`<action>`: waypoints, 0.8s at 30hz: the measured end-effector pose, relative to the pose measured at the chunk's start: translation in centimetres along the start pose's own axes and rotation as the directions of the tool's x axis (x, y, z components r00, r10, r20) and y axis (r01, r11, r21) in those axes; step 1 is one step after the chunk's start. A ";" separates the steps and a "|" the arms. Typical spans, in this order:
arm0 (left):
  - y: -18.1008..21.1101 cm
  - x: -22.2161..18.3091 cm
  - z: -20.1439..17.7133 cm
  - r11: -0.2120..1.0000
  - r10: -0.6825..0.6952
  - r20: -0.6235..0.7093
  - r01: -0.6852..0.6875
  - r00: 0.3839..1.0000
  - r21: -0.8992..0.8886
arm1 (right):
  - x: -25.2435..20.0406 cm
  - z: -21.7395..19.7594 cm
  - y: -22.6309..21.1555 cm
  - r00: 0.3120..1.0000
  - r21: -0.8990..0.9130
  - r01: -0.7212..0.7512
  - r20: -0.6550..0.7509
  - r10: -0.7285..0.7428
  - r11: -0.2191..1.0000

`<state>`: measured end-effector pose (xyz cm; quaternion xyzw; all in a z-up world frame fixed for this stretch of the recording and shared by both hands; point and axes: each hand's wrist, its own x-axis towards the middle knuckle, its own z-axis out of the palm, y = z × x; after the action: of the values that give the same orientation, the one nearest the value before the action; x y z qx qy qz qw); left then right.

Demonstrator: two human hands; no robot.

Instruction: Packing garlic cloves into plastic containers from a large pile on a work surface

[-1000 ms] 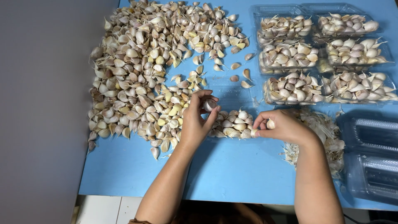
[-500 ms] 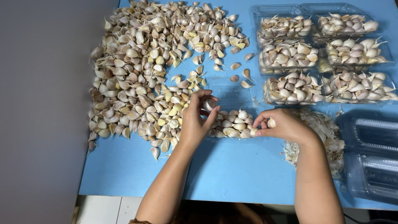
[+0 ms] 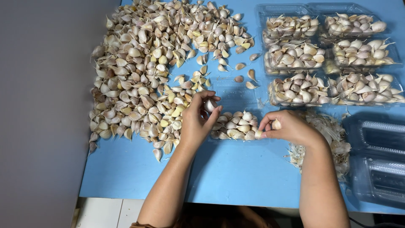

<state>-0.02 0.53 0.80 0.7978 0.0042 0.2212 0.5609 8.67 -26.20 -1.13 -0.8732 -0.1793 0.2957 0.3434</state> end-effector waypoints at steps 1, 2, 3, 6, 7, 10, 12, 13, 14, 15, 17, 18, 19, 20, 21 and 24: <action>0.0 -0.1 0.0 1.000 0.000 0.000 0.000 1.000 -0.001 | -0.1 0.0 -0.1 1.000 0.000 -0.001 0.000 0.001 1.000; -0.1 -0.1 0.0 1.000 0.001 0.006 -0.001 1.000 0.017 | -0.1 -0.1 -0.2 1.000 0.010 0.019 0.000 -0.019 1.000; -0.1 -0.2 0.0 0.999 0.002 0.011 -0.003 1.000 0.035 | -0.2 -0.1 -0.2 0.999 0.019 0.038 0.001 -0.038 0.999; -1.0 -0.4 0.3 0.997 0.005 0.004 -0.005 1.000 0.078 | -0.6 0.0 -1.0 0.990 0.288 0.136 -0.080 -0.117 0.948; -0.5 -0.3 0.3 0.997 0.007 0.006 -0.007 1.000 0.077 | -0.6 0.0 -0.8 0.990 0.287 0.136 -0.082 -0.117 0.948; 0.2 -0.2 0.2 0.997 0.059 0.000 -0.059 0.998 0.039 | -0.7 0.2 -0.7 0.985 0.499 0.168 -0.054 -0.163 0.850; -0.3 -0.2 0.3 0.994 0.108 0.029 -0.109 0.994 0.026 | -0.9 0.5 -1.2 0.975 0.629 0.196 -0.039 -0.221 0.752; 0.0 -0.1 0.2 0.994 0.110 0.030 -0.111 0.994 0.027 | -0.9 0.6 -1.5 0.974 0.630 0.197 -0.040 -0.222 0.751; 0.3 -0.1 0.2 0.988 0.152 0.082 -0.153 0.985 0.009 | -0.9 0.6 -1.7 0.970 0.664 0.203 -0.037 -0.239 0.720; 0.6 0.0 0.1 0.981 0.194 0.133 -0.194 0.972 -0.011 | -1.0 0.7 -2.0 0.966 0.696 0.208 -0.035 -0.257 0.687; 0.9 -0.2 0.4 0.974 0.226 0.192 -0.221 0.955 -0.044 | -0.3 1.3 -1.5 0.956 0.728 0.237 -0.057 -0.288 0.643; 1.0 -0.4 0.5 0.968 0.251 0.248 -0.240 0.936 -0.077 | 0.0 1.7 -1.3 0.946 0.760 0.260 -0.075 -0.316 0.596; 1.1 -0.6 0.8 0.967 0.253 0.246 -0.242 0.936 -0.076 | 0.5 2.6 -1.3 0.945 0.758 0.262 -0.075 -0.318 0.597; 1.2 -0.7 1.2 0.962 0.270 0.276 -0.252 0.922 -0.102 | 0.9 3.5 -1.3 0.946 0.759 0.301 -0.162 -0.280 0.578; 1.3 -0.9 1.5 0.957 0.288 0.306 -0.261 0.907 -0.128 | 1.4 4.3 -1.3 0.939 0.756 0.340 -0.246 -0.239 0.559; 0.6 -1.7 2.7 0.956 0.289 0.276 -0.263 0.916 -0.128 | 1.7 5.4 -2.6 0.865 0.736 0.495 -0.370 -0.339 0.462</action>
<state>-0.76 -2.50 -0.02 0.7888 -0.2011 0.1780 0.5529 6.21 -20.87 -3.11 -0.5674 -0.2020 0.1746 0.7790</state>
